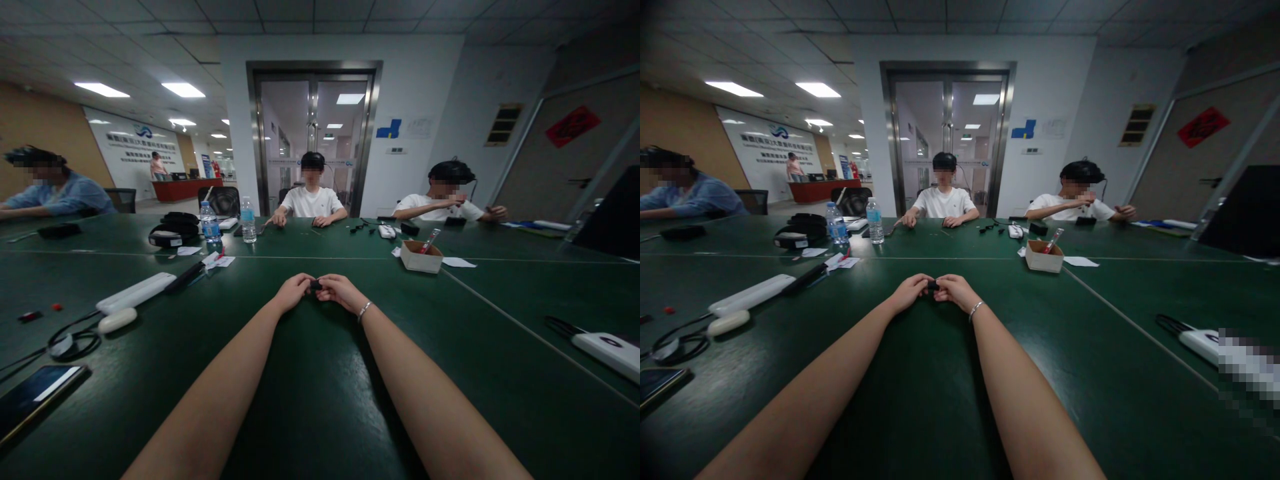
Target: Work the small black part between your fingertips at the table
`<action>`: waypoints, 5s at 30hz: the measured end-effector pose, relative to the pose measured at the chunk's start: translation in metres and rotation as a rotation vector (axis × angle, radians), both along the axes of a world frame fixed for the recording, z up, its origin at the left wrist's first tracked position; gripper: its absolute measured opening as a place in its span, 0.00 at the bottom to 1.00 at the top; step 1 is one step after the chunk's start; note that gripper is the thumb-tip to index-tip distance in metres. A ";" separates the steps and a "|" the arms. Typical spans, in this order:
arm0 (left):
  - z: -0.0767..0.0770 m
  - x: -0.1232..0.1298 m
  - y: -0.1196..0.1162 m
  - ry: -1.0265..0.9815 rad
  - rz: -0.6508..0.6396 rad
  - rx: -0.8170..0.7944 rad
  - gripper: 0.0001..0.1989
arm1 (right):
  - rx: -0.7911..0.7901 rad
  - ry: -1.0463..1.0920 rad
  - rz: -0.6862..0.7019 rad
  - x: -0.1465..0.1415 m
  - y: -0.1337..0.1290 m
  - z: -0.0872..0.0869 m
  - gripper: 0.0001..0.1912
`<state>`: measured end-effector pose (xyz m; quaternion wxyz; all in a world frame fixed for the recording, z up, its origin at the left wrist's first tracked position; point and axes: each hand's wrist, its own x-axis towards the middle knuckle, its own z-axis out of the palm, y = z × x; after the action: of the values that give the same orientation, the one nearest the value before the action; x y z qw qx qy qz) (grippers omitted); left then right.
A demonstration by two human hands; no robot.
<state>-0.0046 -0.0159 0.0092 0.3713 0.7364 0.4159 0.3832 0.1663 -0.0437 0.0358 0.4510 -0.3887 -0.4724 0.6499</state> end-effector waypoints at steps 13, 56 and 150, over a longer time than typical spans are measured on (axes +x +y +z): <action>0.001 0.000 0.000 -0.001 0.008 -0.019 0.15 | 0.006 -0.017 -0.013 -0.001 0.000 0.000 0.03; 0.003 -0.003 -0.002 -0.088 0.105 0.042 0.11 | 0.029 -0.048 -0.018 0.001 0.000 0.000 0.02; 0.007 0.001 -0.012 -0.047 0.077 0.012 0.13 | 0.030 -0.071 0.023 0.002 0.002 -0.001 0.04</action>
<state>-0.0036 -0.0277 0.0167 0.3615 0.7128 0.4329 0.4169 0.1681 -0.0420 0.0353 0.4323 -0.3993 -0.5022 0.6336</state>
